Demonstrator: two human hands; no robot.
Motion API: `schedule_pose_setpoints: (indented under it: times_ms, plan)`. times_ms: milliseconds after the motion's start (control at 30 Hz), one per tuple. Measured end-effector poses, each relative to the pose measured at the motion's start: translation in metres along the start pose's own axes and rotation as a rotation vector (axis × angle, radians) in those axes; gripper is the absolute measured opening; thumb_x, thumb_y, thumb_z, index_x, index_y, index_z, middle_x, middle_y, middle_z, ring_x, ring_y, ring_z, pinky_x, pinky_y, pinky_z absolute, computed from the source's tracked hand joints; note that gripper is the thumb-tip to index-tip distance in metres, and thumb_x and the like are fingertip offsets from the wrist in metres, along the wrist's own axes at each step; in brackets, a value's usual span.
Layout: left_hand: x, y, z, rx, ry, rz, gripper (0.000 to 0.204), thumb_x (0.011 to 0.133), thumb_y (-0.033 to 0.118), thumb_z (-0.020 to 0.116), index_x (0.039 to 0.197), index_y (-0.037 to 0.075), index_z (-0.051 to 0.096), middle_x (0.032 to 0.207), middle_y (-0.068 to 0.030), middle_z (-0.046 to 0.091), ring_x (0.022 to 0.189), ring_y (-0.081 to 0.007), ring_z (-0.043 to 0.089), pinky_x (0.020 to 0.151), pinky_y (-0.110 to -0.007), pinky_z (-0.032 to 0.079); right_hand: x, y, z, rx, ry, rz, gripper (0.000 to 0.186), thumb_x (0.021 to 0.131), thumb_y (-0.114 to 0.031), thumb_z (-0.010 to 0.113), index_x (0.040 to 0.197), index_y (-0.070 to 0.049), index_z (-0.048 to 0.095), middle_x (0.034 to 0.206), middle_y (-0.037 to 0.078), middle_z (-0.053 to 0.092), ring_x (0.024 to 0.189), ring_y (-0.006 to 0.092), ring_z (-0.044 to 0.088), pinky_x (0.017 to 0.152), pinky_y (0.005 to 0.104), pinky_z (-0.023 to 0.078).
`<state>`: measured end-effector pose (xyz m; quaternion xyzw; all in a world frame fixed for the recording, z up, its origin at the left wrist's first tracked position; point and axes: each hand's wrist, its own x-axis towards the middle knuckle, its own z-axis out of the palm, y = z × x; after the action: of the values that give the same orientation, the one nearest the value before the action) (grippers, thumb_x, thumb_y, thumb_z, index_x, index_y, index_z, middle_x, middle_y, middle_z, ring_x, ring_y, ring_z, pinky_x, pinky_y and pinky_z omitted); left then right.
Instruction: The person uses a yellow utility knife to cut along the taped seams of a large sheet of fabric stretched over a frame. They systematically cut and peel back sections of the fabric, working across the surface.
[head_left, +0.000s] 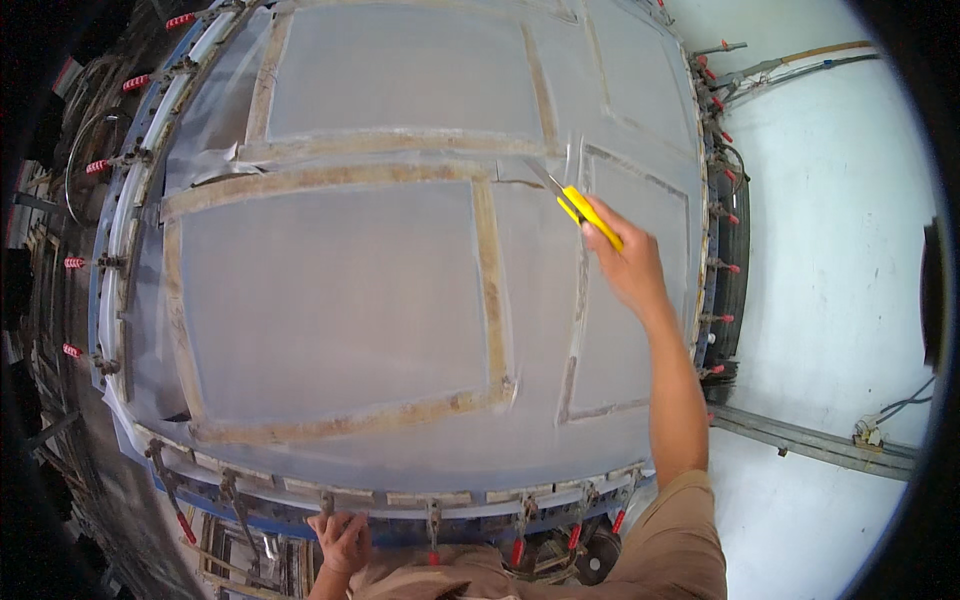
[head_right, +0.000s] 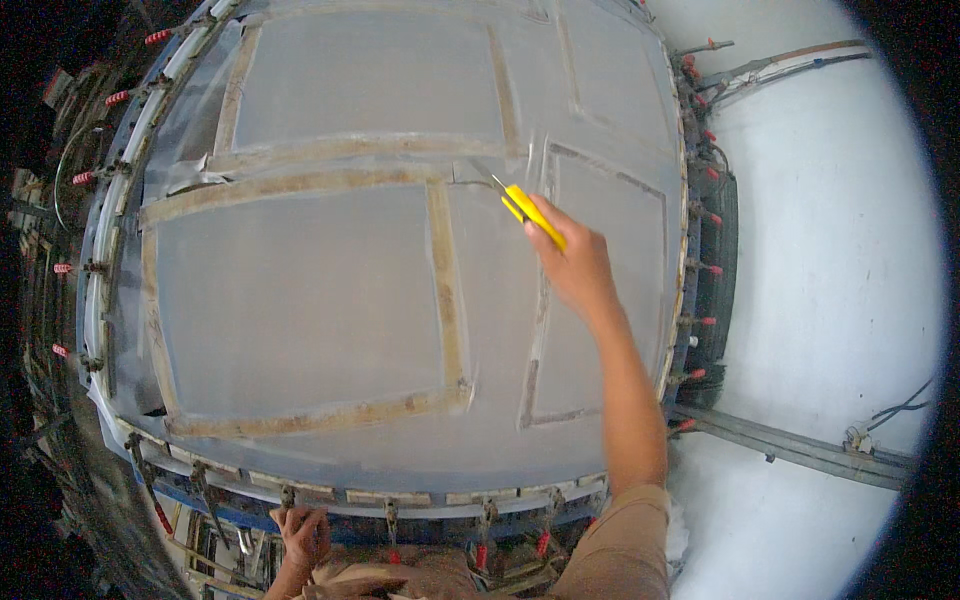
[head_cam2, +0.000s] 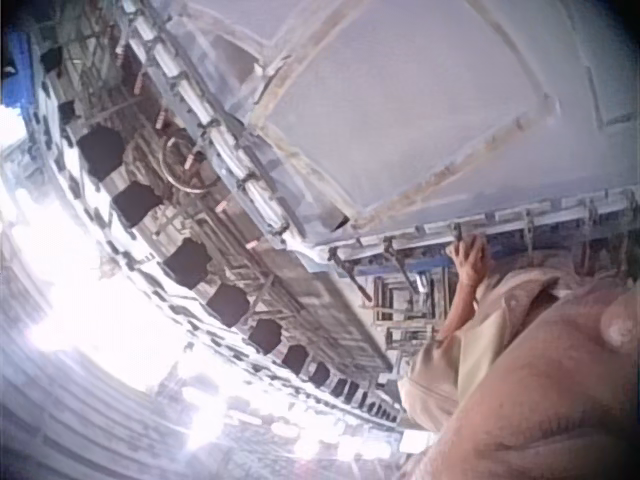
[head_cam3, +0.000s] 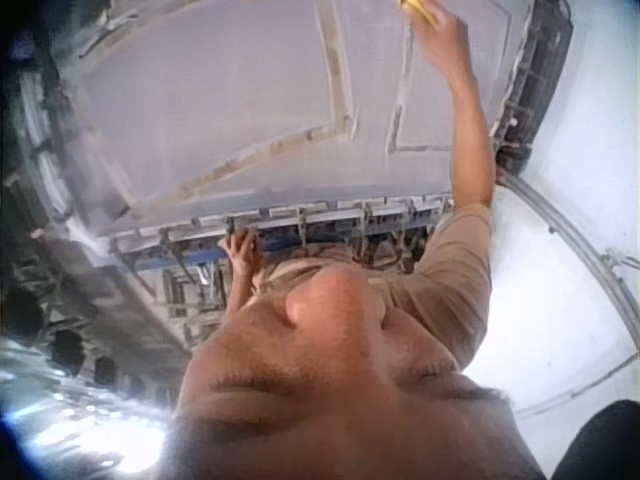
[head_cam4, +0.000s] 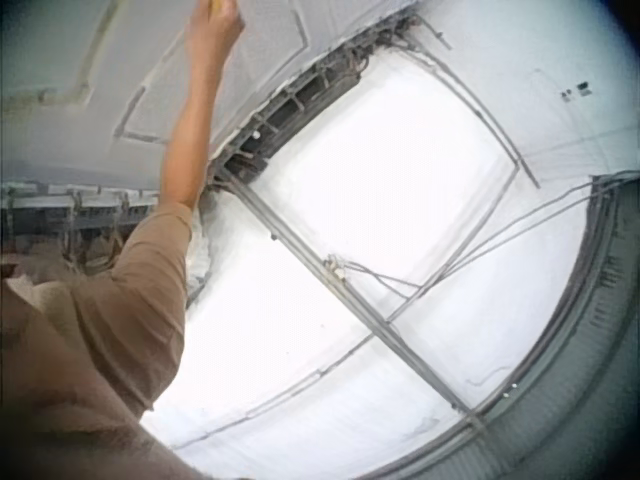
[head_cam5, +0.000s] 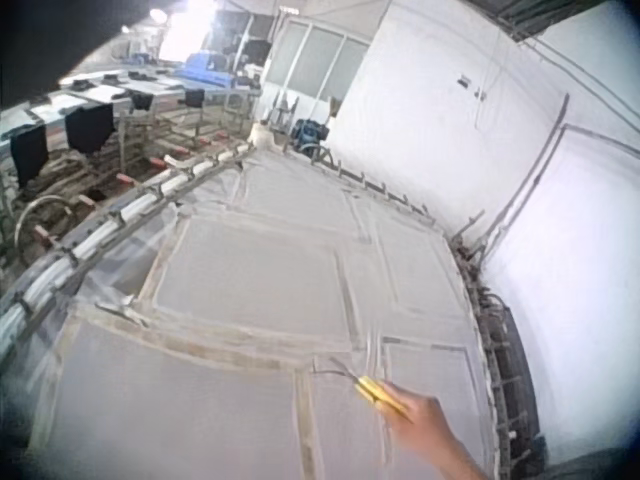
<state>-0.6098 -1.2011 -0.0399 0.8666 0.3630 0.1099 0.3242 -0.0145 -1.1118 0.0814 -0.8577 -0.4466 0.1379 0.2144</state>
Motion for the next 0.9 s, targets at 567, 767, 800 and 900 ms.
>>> schedule_pose_setpoints:
  times_ms: [567, 767, 800, 900]
  plan:
    - [0.005, 0.011, 0.002, 0.028, 0.093, 0.027, 0.031, 0.072, 0.004, 0.073, 0.099, 0.019, 0.071, 0.097, -0.0021, 0.057, 0.087, -0.0269, 0.05, 0.078, -0.046, 0.033, -0.039, -0.011, 0.104, 0.123, 0.133, 0.199, 0.046, 0.1, -0.026, 0.059, 0.141, -0.005, 0.057, 0.092, 0.023, 0.072, 0.08, 0.0349, 0.072, 0.072, 0.0425, 0.055]
    - [0.008, 0.012, -0.001, 0.039, 0.089, 0.015, 0.032, 0.071, 0.003, 0.073, 0.099, 0.02, 0.072, 0.098, -0.0013, 0.057, 0.087, -0.0258, 0.051, 0.077, -0.044, 0.034, 0.002, -0.03, 0.101, -0.075, 0.016, 0.22, 0.045, 0.099, -0.02, 0.056, 0.141, -0.004, 0.055, 0.091, 0.024, 0.071, 0.088, 0.0419, 0.069, 0.08, 0.0504, 0.054]
    - [0.008, 0.012, -0.001, 0.038, 0.09, 0.019, 0.033, 0.071, 0.003, 0.074, 0.099, 0.02, 0.072, 0.098, -0.0012, 0.057, 0.087, -0.0256, 0.051, 0.076, -0.044, 0.034, 0.005, -0.025, 0.109, -0.123, 0.033, 0.19, 0.046, 0.099, -0.02, 0.056, 0.142, -0.004, 0.054, 0.091, 0.023, 0.072, 0.088, 0.0422, 0.069, 0.08, 0.0508, 0.054]
    - [0.02, 0.021, -0.01, 0.015, 0.119, 0.041, 0.03, 0.072, 0.0, 0.072, 0.098, 0.015, 0.073, 0.094, -0.006, 0.062, 0.081, -0.027, 0.056, 0.077, -0.044, 0.036, 0.007, -0.033, 0.107, -0.139, -0.005, 0.202, 0.05, 0.099, -0.021, 0.056, 0.146, -0.002, 0.048, 0.094, 0.024, 0.071, 0.092, 0.0424, 0.068, 0.083, 0.0505, 0.054]
